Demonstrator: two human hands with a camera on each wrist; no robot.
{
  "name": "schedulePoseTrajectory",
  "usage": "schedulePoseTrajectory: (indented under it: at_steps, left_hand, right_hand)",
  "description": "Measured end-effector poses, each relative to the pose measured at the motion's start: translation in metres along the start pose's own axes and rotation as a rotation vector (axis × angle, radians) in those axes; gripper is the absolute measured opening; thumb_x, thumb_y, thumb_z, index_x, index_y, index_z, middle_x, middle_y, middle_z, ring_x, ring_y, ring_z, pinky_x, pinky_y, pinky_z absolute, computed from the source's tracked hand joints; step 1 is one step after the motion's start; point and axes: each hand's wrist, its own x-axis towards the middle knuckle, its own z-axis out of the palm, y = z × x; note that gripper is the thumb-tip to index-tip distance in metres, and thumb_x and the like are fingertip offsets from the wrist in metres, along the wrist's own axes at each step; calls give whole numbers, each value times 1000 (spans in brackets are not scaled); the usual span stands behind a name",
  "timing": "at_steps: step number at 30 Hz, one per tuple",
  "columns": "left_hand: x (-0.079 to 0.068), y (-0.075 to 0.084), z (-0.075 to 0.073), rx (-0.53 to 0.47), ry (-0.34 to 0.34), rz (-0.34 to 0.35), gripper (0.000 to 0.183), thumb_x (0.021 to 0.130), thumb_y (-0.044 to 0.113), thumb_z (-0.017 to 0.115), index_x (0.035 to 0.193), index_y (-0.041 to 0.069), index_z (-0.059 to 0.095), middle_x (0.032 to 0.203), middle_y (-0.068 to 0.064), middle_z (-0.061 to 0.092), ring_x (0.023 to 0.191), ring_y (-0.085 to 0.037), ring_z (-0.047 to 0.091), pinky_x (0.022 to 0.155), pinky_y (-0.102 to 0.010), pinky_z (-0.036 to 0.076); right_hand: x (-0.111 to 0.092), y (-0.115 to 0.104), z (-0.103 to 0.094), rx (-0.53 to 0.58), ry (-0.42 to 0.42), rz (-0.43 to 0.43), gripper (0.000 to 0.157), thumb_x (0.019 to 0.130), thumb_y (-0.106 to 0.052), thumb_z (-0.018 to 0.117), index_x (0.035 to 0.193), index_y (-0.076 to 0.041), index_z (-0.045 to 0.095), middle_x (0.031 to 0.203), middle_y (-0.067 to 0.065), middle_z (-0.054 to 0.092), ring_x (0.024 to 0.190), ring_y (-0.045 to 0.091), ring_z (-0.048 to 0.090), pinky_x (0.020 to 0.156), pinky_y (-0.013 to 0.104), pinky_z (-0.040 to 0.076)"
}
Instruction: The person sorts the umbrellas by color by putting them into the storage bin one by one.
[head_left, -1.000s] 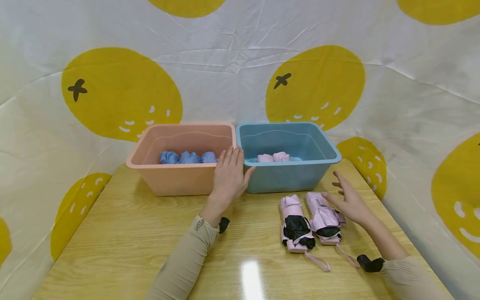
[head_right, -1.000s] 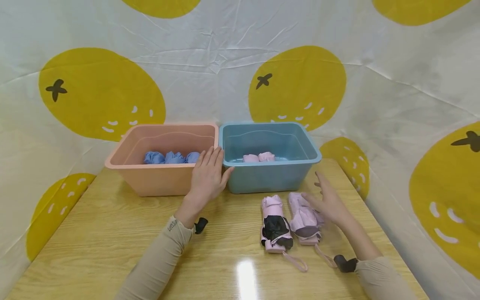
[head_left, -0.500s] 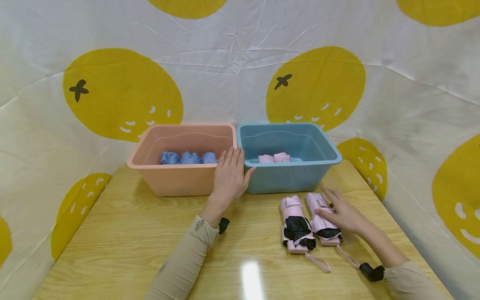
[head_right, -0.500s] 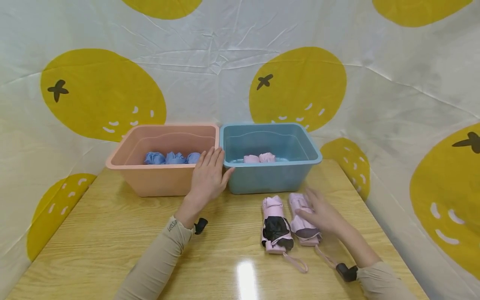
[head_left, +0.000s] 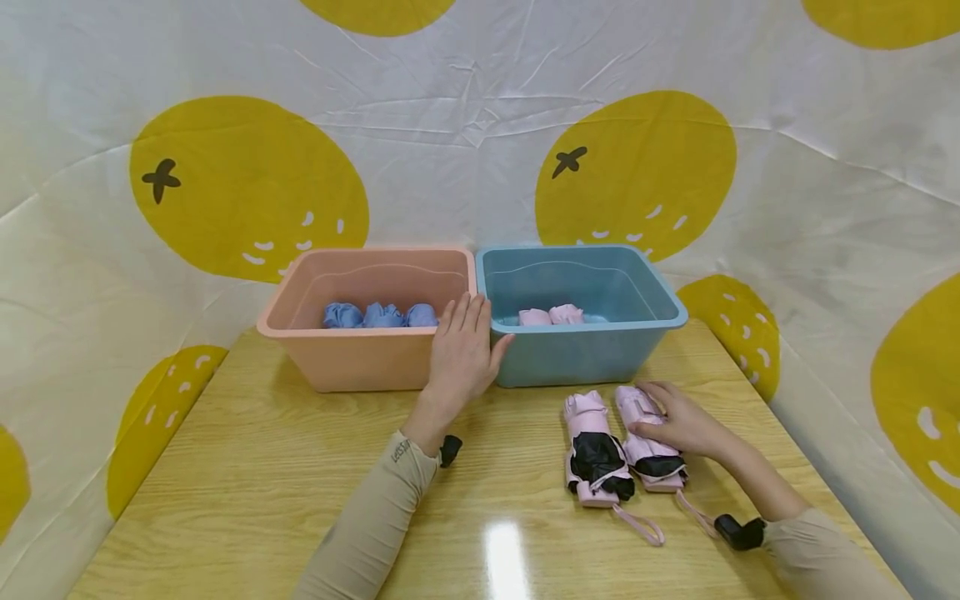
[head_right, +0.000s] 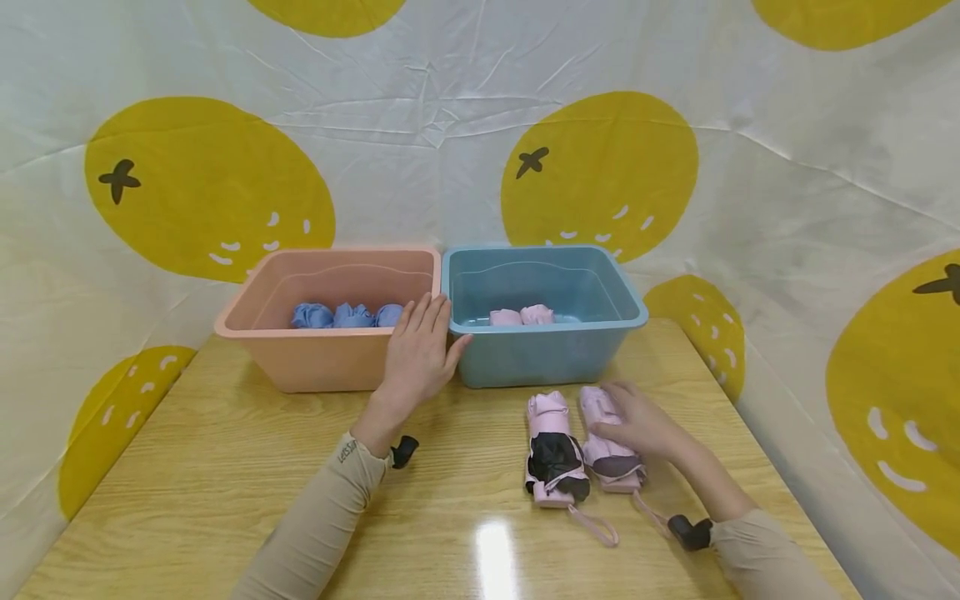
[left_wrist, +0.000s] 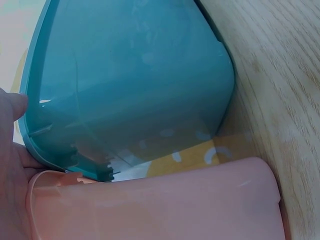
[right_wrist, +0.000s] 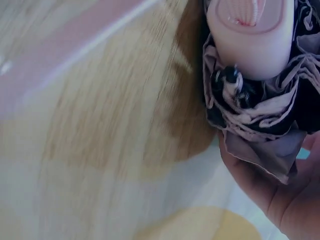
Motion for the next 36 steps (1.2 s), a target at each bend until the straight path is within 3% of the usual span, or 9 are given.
schedulePoseTrajectory:
  at_steps: [7, 10, 16, 20, 25, 28, 33, 36]
  left_hand:
    - [-1, 0, 0, -9, 10, 0, 74, 110, 55, 37, 160, 1, 37, 165, -15, 38, 156, -33, 28, 129, -45, 14]
    - [-1, -1, 0, -4, 15, -2, 73, 110, 55, 38, 159, 1, 38, 164, -15, 39, 156, -32, 28, 129, -45, 14]
    - [-1, -1, 0, -4, 15, 3, 73, 110, 55, 37, 160, 1, 37, 164, -16, 38, 155, -33, 29, 129, -45, 14]
    - [-1, 0, 0, -14, 17, 5, 73, 110, 54, 38, 159, 0, 37, 164, -16, 39, 155, -33, 29, 129, -45, 13]
    - [0, 0, 0, -13, 19, 6, 73, 110, 54, 38, 159, 0, 37, 164, -16, 39, 155, -33, 29, 129, -45, 14]
    - [0, 0, -1, -9, 19, 6, 73, 110, 54, 38, 160, 1, 37, 164, -16, 38, 155, -33, 29, 128, -46, 14]
    - [0, 0, -1, -17, 10, 3, 74, 110, 54, 38, 160, 1, 36, 165, -16, 38, 155, -33, 29, 129, -45, 13]
    - [-1, 0, -1, -19, 9, 1, 74, 110, 54, 38, 160, 1, 36, 165, -16, 38, 155, -33, 29, 129, -45, 13]
  right_hand:
    - [-3, 5, 2, 90, 71, 17, 78, 84, -22, 85, 146, 10, 50, 139, 34, 51, 117, 49, 59, 88, 58, 56]
    - [-8, 3, 2, 112, 127, 2, 77, 83, -18, 86, 146, 7, 50, 142, 30, 50, 114, 44, 60, 87, 52, 56]
    - [-17, -4, 2, 159, 244, 4, 81, 81, -11, 88, 151, -1, 48, 148, 27, 45, 95, 35, 65, 73, 27, 54]
    - [-21, -12, 0, 191, 332, -20, 83, 80, -5, 88, 153, -5, 48, 148, 23, 45, 95, 33, 65, 70, 23, 54]
    - [-23, -28, -12, 231, 421, -41, 87, 81, 0, 86, 157, -12, 45, 147, 16, 45, 101, 7, 60, 69, 18, 55]
    - [-22, -39, -22, 266, 464, -60, 89, 81, 3, 84, 159, -15, 44, 147, 4, 44, 103, -5, 56, 69, 15, 55]
    - [-15, -58, -43, 329, 541, -119, 91, 78, 14, 81, 158, -11, 44, 150, -10, 40, 106, -3, 59, 70, 12, 55]
    - [-8, -70, -60, 370, 587, -165, 92, 75, 20, 79, 156, -6, 45, 152, -10, 39, 104, 1, 61, 69, 11, 55]
